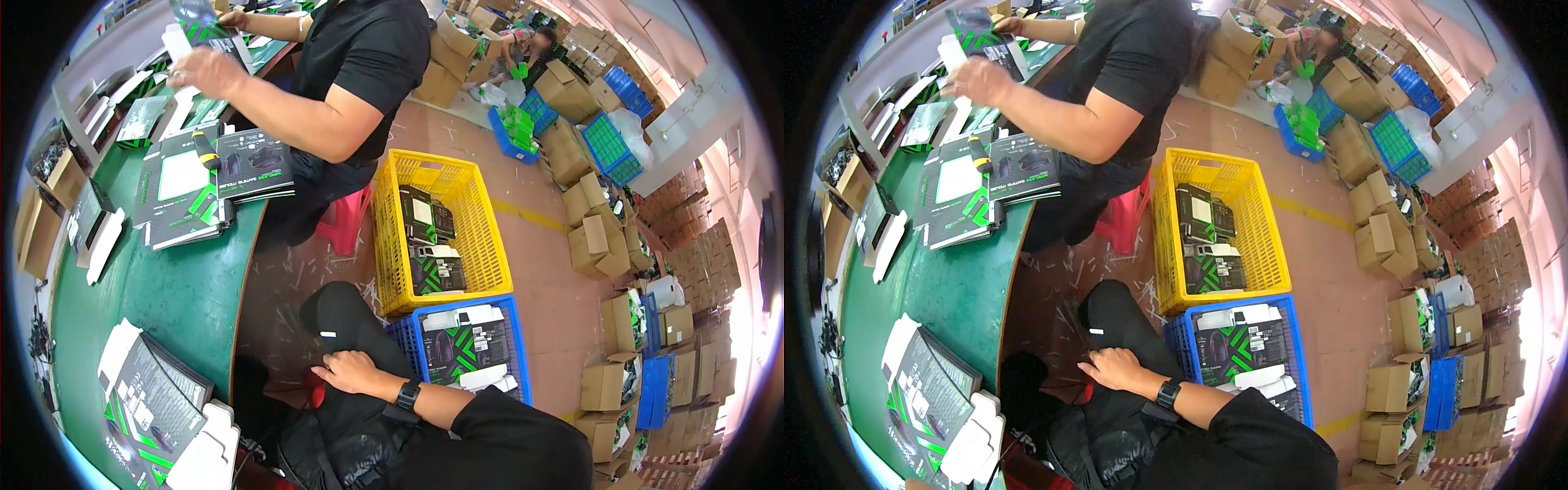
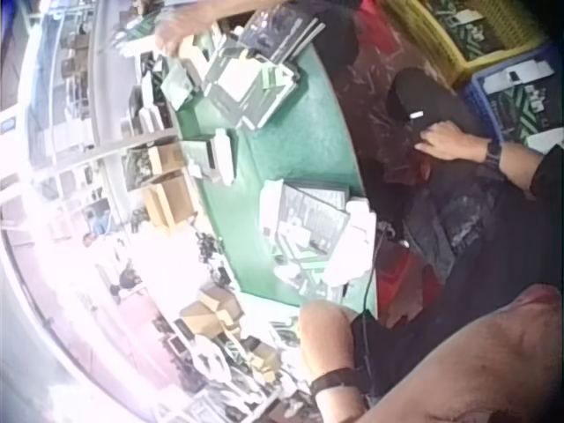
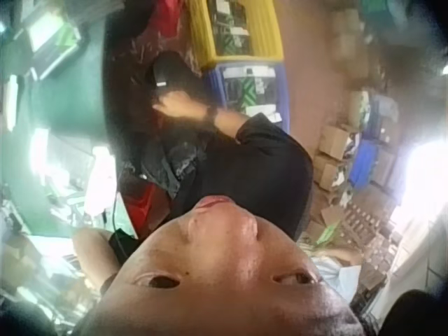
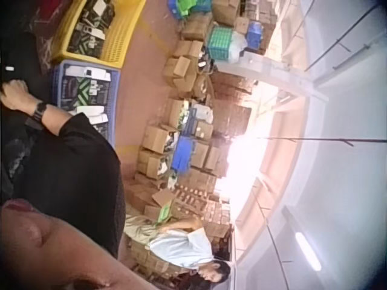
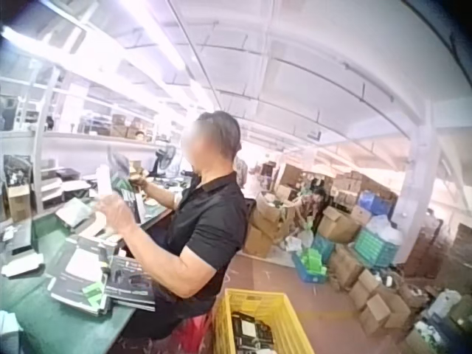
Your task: Assembling and folding cardboard packaging boxes for electronic components.
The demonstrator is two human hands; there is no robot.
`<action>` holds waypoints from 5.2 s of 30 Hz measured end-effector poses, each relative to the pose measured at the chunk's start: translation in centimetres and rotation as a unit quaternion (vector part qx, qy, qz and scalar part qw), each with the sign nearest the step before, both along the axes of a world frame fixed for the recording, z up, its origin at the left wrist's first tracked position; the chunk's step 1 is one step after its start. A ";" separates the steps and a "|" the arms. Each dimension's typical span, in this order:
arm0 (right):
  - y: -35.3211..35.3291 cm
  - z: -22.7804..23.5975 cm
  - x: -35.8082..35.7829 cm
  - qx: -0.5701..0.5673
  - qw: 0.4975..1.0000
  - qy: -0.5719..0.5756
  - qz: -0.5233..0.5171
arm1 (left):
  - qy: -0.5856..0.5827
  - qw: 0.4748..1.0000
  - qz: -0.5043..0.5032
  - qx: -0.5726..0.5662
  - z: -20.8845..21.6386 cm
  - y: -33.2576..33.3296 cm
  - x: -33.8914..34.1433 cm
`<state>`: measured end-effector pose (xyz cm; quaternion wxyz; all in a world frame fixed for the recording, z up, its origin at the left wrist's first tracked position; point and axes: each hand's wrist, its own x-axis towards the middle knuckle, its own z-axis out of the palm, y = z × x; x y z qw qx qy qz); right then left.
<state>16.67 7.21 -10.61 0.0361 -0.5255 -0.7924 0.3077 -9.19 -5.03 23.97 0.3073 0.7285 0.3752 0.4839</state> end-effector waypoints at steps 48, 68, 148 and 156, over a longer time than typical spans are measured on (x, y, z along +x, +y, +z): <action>2.3 -4.3 2.3 -0.131 0.978 0.164 0.009 | 0.591 0.585 0.464 -0.306 -6.9 4.4 -22.1; 4.8 24.9 5.4 0.317 0.883 0.313 0.147 | 0.378 0.923 -0.006 0.076 -9.8 13.1 5.9; 12.7 26.1 -1.3 0.375 0.873 0.304 -0.064 | -0.693 0.214 -0.665 -0.177 -28.6 11.7 19.9; 12.4 26.9 -0.7 0.424 0.861 0.279 0.021 | -0.694 0.213 -0.665 -0.175 -28.5 11.1 20.2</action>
